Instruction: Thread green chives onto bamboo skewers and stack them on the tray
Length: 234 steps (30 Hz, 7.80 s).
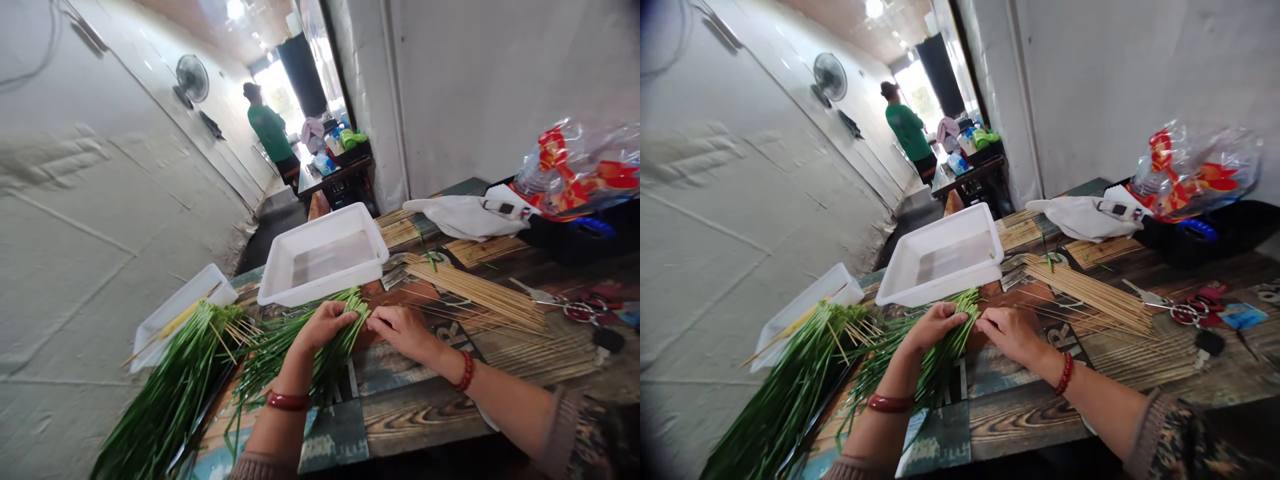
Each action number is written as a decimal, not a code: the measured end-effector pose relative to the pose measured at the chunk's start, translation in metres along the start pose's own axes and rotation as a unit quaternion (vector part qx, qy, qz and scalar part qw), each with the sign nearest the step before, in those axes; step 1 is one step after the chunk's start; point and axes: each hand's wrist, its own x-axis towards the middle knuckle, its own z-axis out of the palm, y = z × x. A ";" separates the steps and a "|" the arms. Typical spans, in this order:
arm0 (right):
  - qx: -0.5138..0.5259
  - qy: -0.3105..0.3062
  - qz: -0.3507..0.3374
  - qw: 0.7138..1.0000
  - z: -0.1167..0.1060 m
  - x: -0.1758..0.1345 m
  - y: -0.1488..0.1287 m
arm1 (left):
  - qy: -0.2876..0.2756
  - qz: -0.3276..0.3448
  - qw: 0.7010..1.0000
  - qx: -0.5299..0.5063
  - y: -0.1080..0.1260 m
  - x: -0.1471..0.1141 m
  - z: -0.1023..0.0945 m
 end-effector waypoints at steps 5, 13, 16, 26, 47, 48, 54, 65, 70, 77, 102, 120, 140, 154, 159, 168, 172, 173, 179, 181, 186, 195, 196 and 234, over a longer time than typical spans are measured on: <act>-0.002 -0.040 0.009 0.999 -0.003 0.000 0.000 | -0.007 -0.034 0.999 -0.041 0.006 -0.006 -0.002; 0.018 0.001 -0.032 0.999 0.001 -0.006 0.003 | -0.012 -0.038 0.998 -0.058 0.012 -0.008 0.013; 0.041 -0.014 -0.031 0.999 0.000 -0.006 0.001 | -0.012 -0.038 0.997 -0.067 0.010 -0.007 0.018; 0.072 -0.035 0.036 0.996 0.000 -0.004 0.002 | 0.057 -0.017 0.998 -0.019 0.010 -0.011 0.013; 0.074 -0.025 0.049 0.996 0.006 -0.011 0.008 | 0.031 -0.009 0.995 -0.091 -0.012 -0.003 0.024; 0.079 -0.027 0.056 0.995 0.007 -0.011 0.009 | 0.030 -0.007 0.995 -0.092 -0.012 -0.004 0.025; 0.149 -0.068 0.150 0.975 0.008 -0.011 0.009 | 0.033 0.028 0.995 -0.088 -0.007 -0.009 0.029; 0.147 -0.056 0.167 0.973 0.007 -0.014 0.014 | 0.101 0.053 0.990 -0.084 -0.023 -0.006 0.025; 0.134 -0.064 0.176 0.973 0.006 -0.014 0.019 | 0.093 0.077 0.991 -0.063 -0.030 0.000 0.027; 0.125 -0.053 0.181 0.974 0.005 -0.013 0.024 | 0.125 0.105 0.980 0.117 -0.032 0.004 0.045; -0.009 0.039 0.127 0.991 0.011 -0.001 0.022 | 0.308 0.087 0.809 0.493 -0.030 0.023 0.011; 0.018 0.050 0.078 0.996 0.003 -0.004 0.014 | 0.235 0.137 0.961 -0.045 -0.041 0.019 0.043; 0.018 0.039 0.074 0.996 0.002 -0.004 0.016 | 0.285 0.202 0.933 0.087 -0.036 0.014 0.039; 0.003 0.035 0.070 0.997 0.002 -0.003 0.014 | 0.285 0.248 0.919 0.112 -0.042 0.014 0.038; 0.000 0.040 0.073 0.997 0.002 -0.003 0.012 | 0.285 0.257 0.913 0.139 -0.042 0.014 0.039; 0.008 0.034 0.080 0.996 0.002 -0.003 0.013 | 0.296 0.253 0.910 0.145 -0.043 0.014 0.040; 0.012 0.045 0.099 0.994 0.003 -0.004 0.015 | 0.307 0.233 0.911 0.150 -0.041 0.013 0.041; 0.016 0.049 0.101 0.994 0.003 -0.004 0.016 | 0.309 0.230 0.910 0.152 -0.041 0.013 0.041; 0.023 0.037 0.106 0.993 0.003 -0.004 0.013 | 0.318 0.221 0.909 0.155 -0.043 0.013 0.042; 0.025 0.037 0.103 0.994 0.003 -0.004 0.013 | 0.310 0.222 0.912 0.153 -0.044 0.013 0.042; 0.023 0.041 0.090 0.995 0.003 -0.005 0.014 | 0.283 0.232 0.921 0.131 -0.046 0.015 0.043; -0.004 0.049 0.089 0.995 0.004 -0.007 0.019 | 0.250 0.231 0.934 0.110 -0.046 0.015 0.042; -0.008 0.051 0.087 0.995 0.004 -0.007 0.019 | 0.247 0.232 0.935 0.107 -0.046 0.014 0.043; -0.001 0.041 0.107 0.993 0.004 -0.007 0.017 | 0.353 0.185 0.872 0.284 -0.054 0.016 0.038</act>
